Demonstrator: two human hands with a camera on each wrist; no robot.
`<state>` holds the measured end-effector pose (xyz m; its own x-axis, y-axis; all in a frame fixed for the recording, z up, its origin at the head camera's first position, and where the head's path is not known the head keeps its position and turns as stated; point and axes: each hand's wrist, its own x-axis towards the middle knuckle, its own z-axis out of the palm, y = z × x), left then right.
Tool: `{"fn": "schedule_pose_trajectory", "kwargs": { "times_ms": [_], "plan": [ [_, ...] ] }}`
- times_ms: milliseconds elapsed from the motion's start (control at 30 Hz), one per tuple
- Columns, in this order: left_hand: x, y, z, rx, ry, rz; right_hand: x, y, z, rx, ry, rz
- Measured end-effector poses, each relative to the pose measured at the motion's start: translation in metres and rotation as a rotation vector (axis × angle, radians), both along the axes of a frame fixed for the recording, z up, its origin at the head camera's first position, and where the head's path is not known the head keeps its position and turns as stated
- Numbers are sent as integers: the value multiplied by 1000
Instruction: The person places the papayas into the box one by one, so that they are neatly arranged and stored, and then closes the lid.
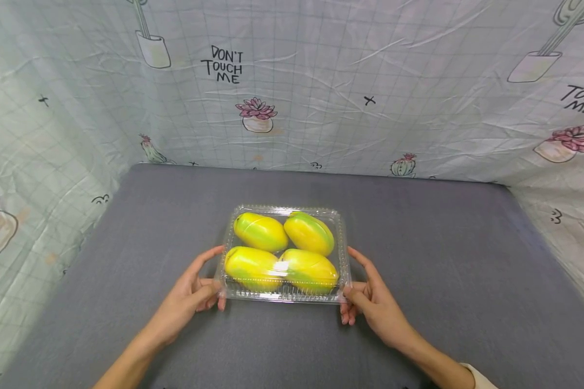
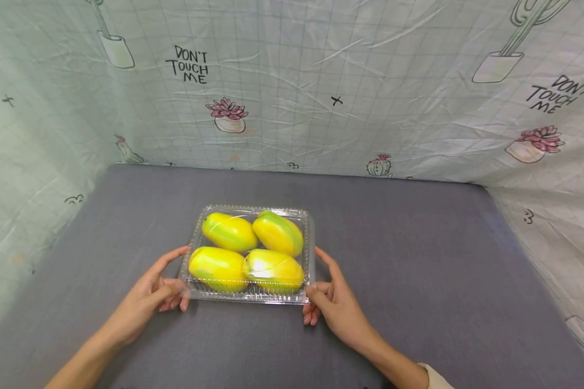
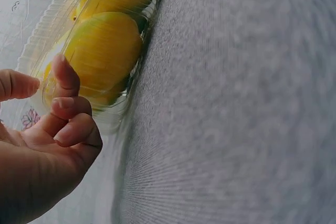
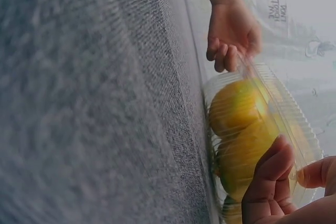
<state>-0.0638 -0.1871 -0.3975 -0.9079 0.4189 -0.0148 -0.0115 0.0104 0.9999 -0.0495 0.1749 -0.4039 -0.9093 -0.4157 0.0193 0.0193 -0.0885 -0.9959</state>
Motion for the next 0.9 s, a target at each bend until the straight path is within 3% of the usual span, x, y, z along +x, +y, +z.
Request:
{"fn": "schedule_pose_trajectory", "kwargs": {
  "times_ms": [267, 900],
  "plan": [
    [1, 5, -4, 62, -57, 29, 0, -2, -3, -43, 14, -10],
    [1, 5, -11, 172, -33, 20, 2, -7, -11, -64, 56, -62]
  ]
}}
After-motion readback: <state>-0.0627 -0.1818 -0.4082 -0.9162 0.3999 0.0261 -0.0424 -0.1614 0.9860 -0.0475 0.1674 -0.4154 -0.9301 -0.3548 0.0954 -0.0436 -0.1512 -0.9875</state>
